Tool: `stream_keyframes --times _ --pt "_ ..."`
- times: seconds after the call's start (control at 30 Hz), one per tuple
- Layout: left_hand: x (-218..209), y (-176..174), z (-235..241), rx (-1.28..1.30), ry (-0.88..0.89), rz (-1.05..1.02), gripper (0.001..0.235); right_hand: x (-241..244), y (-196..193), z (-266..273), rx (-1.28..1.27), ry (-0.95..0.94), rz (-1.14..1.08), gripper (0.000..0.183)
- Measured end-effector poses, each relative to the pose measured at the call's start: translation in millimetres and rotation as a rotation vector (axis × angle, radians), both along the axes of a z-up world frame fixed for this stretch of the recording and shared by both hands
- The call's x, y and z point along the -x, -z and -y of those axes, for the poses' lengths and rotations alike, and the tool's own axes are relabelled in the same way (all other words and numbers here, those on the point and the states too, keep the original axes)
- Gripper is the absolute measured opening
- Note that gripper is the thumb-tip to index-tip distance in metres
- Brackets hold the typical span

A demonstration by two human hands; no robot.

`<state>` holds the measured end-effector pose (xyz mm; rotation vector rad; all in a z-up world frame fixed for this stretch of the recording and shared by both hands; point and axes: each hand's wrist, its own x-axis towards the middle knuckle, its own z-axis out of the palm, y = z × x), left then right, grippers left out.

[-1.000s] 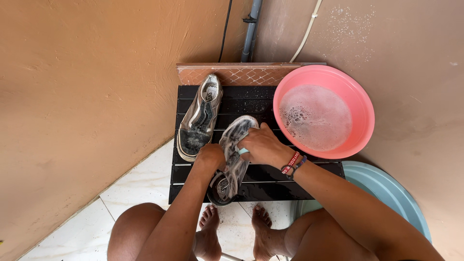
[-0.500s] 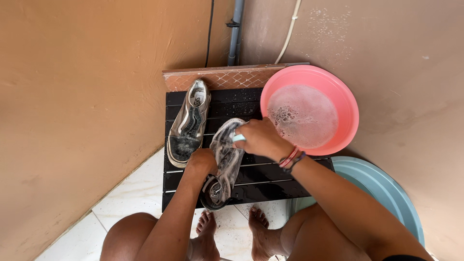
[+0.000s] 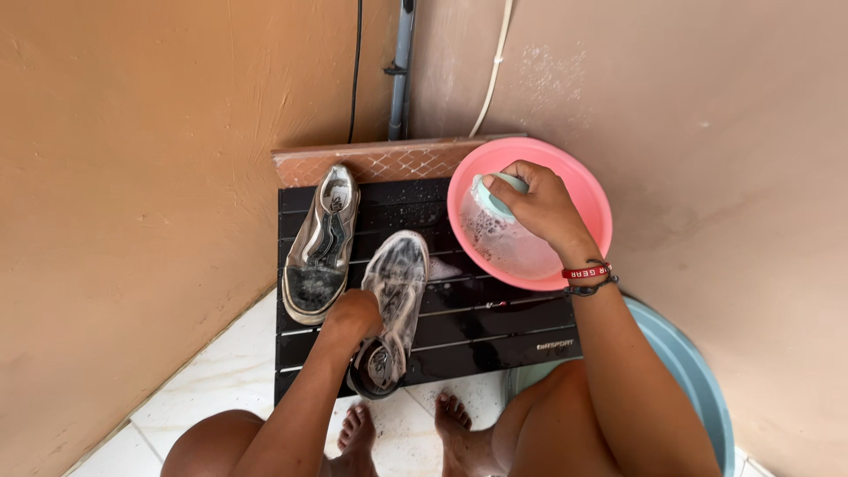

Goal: The person scrubs a pair of sneakers with a brush and soapy water. They dip the brush into a pink basin to reload soap and scrub the shoes placed on a black box.

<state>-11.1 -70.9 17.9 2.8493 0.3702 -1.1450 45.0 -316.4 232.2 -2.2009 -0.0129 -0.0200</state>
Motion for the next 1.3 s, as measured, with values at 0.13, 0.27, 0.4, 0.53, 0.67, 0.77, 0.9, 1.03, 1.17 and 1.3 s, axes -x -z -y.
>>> stream_keyframes --times 0.13,0.27,0.4,0.53,0.67,0.77,0.9,1.03,1.17,1.3 --pt "-15.4 92.8 -15.5 0.035 0.258 -0.035 0.049 0.2 -17.9 -1.5 -0.020 -0.005 0.014 0.027" --pt "1.2 61.7 -10.4 0.245 0.226 0.016 0.046 5.3 -20.6 -6.0 -0.120 -0.059 -0.049 0.027" --pt "18.9 5.6 -8.2 0.258 0.236 0.011 0.046 14.9 12.4 -5.4 -0.221 -0.060 -0.132 0.030" --pt "-9.3 -17.9 -24.1 0.189 0.214 0.080 0.065 21.8 2.3 -0.6 -0.168 -0.017 -0.135 0.029" --pt "-17.6 -71.0 -31.7 0.288 -0.070 0.348 0.059 18.2 -0.6 5.6 -0.175 0.015 -0.162 0.037" --pt "-4.3 -83.3 -23.1 0.429 -0.089 0.416 0.065 15.9 6.5 5.1 -0.179 -0.035 -0.183 0.041" --pt "-12.3 -13.5 -12.2 0.552 -0.126 0.501 0.071 6.8 17.5 1.7 -0.123 -0.096 -0.186 0.042" --pt "-7.0 -29.9 -6.9 0.513 -0.169 0.524 0.066 1.4 30.1 -1.7 -0.119 -0.158 -0.214 0.044" --pt "-2.7 -57.8 13.7 0.226 -0.038 0.466 0.052 7.9 27.5 -21.1 -0.084 -0.255 -0.274 0.044" --pt "35.7 -118.9 49.2 0.221 0.136 0.249 0.052 2.7 47.0 -39.0 0.008 -0.378 -0.300 0.036"
